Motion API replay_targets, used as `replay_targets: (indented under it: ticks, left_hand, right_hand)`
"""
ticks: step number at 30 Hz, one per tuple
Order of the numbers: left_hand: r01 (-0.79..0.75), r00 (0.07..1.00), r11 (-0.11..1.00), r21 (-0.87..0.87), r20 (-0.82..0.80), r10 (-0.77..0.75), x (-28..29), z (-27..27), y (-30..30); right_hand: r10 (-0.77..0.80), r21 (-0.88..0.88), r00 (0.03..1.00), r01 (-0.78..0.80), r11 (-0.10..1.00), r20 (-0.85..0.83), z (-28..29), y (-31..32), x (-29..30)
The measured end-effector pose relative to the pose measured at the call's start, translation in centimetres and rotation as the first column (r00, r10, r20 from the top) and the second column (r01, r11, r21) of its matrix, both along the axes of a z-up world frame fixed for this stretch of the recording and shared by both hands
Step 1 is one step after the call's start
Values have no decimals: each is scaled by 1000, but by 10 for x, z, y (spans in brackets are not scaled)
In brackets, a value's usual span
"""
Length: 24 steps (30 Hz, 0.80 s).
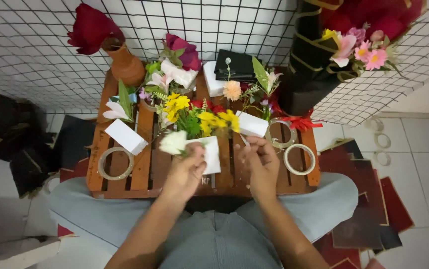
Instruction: Creating a floral cluster by selecting, trimming, and grouping various flowers together.
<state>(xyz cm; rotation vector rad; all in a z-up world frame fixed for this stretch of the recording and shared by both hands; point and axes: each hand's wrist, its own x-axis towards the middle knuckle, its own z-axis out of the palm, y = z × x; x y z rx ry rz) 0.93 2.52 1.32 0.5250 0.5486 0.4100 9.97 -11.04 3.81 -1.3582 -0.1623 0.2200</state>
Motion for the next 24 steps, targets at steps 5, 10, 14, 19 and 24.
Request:
replay_targets:
  ticks: [5,10,14,19,24]
  left_hand:
    - [-51,998,999,-15,46,51,-19,-15,39]
    - [-68,994,997,42,86,64,-36,-51,67]
    - [-80,996,985,152,54,72,-42,-73,78]
    - [-87,996,987,138,49,81,-40,-54,70]
    - [-94,996,979,181,12,93,-38,-41,62]
  right_hand:
    - [59,-219,993,-80,972,-97,-62,-17,24]
    - [288,-547,957,-219,808,43,-104,-17,30]
    - [439,-676,819,-87,732,370,-111,6,41]
    - [567,-795,726,-47,605,389,-137,38,73]
    - [608,-831,721,-81,551,333,-155,52,81]
